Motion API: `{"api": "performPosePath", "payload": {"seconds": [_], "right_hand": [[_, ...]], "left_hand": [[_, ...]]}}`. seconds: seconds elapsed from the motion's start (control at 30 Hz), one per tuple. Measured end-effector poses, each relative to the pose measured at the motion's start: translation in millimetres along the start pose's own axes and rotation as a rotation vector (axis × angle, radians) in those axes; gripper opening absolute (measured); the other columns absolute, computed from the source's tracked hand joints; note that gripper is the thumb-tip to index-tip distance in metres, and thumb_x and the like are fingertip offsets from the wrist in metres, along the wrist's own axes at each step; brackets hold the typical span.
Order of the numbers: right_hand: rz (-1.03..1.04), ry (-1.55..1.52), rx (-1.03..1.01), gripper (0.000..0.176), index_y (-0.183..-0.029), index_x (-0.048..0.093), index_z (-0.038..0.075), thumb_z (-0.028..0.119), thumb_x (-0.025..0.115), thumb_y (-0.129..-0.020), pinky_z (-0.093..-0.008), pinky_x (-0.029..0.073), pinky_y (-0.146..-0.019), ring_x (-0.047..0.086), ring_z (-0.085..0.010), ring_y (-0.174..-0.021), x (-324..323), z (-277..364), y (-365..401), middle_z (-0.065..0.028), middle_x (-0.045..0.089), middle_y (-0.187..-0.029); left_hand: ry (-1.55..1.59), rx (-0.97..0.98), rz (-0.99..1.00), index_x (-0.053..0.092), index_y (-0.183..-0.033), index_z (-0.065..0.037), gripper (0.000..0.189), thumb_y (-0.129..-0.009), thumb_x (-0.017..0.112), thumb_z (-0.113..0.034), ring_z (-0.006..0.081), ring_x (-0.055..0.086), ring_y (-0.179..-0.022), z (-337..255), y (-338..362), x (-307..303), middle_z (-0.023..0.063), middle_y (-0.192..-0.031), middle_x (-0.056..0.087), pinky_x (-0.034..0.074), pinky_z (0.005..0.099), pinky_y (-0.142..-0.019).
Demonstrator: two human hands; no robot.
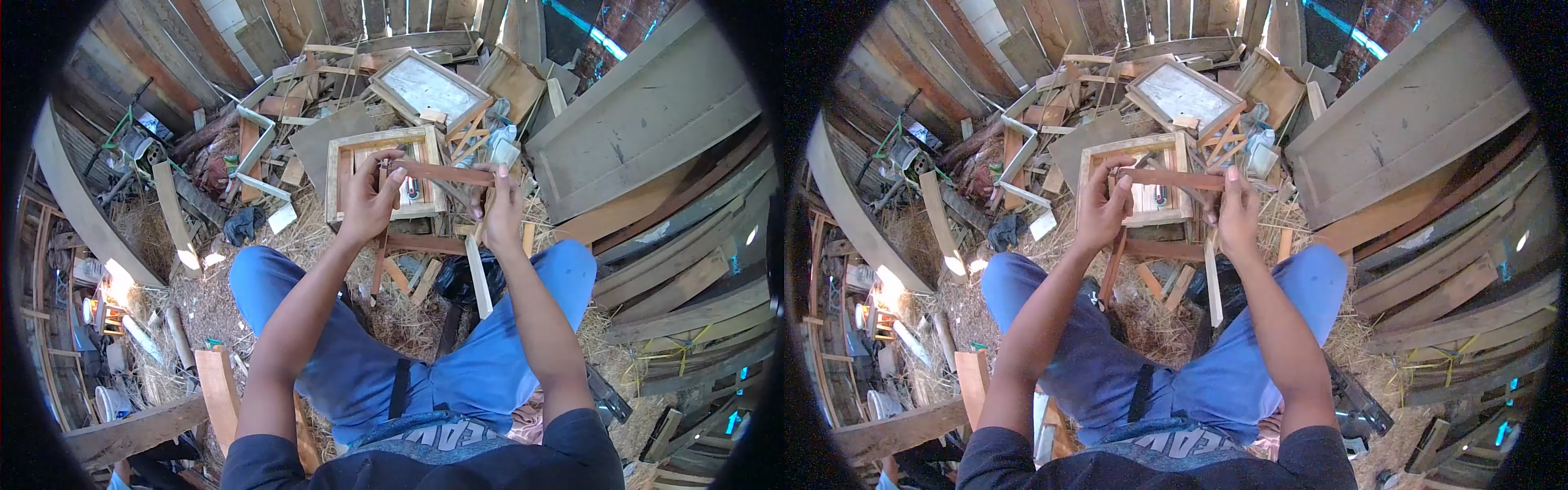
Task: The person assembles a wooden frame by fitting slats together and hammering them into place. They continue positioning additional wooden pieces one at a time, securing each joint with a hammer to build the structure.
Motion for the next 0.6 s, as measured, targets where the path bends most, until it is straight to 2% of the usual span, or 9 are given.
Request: {"api": "performPosePath", "payload": {"seconds": [0.17, 0.27, 0.33, 0.47, 0.53, 0.6], "right_hand": [[-0.031, 0.061, -0.013, 0.046, -0.105, 0.062, 0.003, 0.046, 0.047, -0.109, -0.0257, 0.033, -0.039, 0.043, -0.0104, -0.043, -1, 4, 6, -0.0044, 0.053, -0.06], [0.047, 0.139, -0.12, 0.038, -0.101, 0.062, 0.004, 0.04, 0.054, -0.107, -0.0247, 0.033, -0.038, 0.044, -0.009, -0.042, 0, 7, 8, -0.0022, 0.052, -0.059], [0.023, 0.117, -0.131, 0.021, -0.094, 0.064, 0.005, 0.024, 0.069, -0.1, -0.0228, 0.038, -0.042, 0.049, -0.0053, -0.047, 1, 11, 11, 0.001, 0.058, -0.066], [-0.012, 0.206, -0.193, 0.021, -0.093, 0.064, 0.004, 0.022, 0.075, -0.097, -0.0209, 0.038, -0.049, 0.049, -0.0025, -0.056, -6, 7, 8, 0.0034, 0.058, -0.07], [-0.033, 0.256, -0.276, 0.024, -0.091, 0.064, 0.003, 0.023, 0.076, -0.095, -0.021, 0.039, -0.057, 0.047, -0.0022, -0.066, -10, 5, 7, 0.0043, 0.057, -0.073], [-0.036, 0.275, -0.297, 0.023, -0.091, 0.064, 0.002, 0.022, 0.076, -0.095, -0.0216, 0.04, -0.06, 0.047, -0.0028, -0.068, -10, 6, 8, 0.0043, 0.057, -0.075]], "left_hand": [[0.054, 0.004, 0.045, 0.061, -0.118, -0.002, 0.022, -0.103, 0.064, -0.018, 0.0028, 0.052, -0.062, 1, 3, 3, 0.0011, -0.088, 0.07, 0.042, 0.0208, -0.054], [0.063, 0.006, 0.066, 0.063, -0.109, -0.002, 0.02, -0.102, 0.066, -0.02, 0.0026, 0.053, -0.064, 2, 6, 3, 0.0013, -0.086, 0.071, 0.042, 0.0205, -0.055], [-0.122, -0.034, 0.083, 0.061, -0.112, -0.002, 0.025, -0.105, 0.061, -0.027, 0.0062, 0.056, -0.064, 0, 6, 0, 0.0047, -0.087, 0.071, 0.046, 0.0235, -0.058], [-0.124, 0.065, 0.049, 0.061, -0.108, -0.002, 0.029, -0.103, 0.065, -0.031, 0.0062, 0.057, -0.068, -9, 10, 4, 0.0041, -0.087, 0.07, 0.046, 0.0246, -0.061], [-0.097, 0.105, 0.003, 0.063, -0.104, -0.002, 0.02, -0.1, 0.069, -0.02, 0.0023, 0.053, -0.071, -10, 11, 3, -0.0002, -0.082, 0.067, 0.041, 0.0219, -0.061], [-0.106, 0.098, 0.006, 0.062, -0.104, -0.002, 0.021, -0.1, 0.07, -0.02, 0.0026, 0.053, -0.071, -10, 12, 2, -0.0008, -0.081, 0.066, 0.042, 0.0219, -0.061]]}}
Point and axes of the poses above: each hand's wrist, its own y-axis away from the middle knuckle, its own x-axis out of the palm, z = x × y, the point moved 5 cm from there along -y, towards the middle knuckle
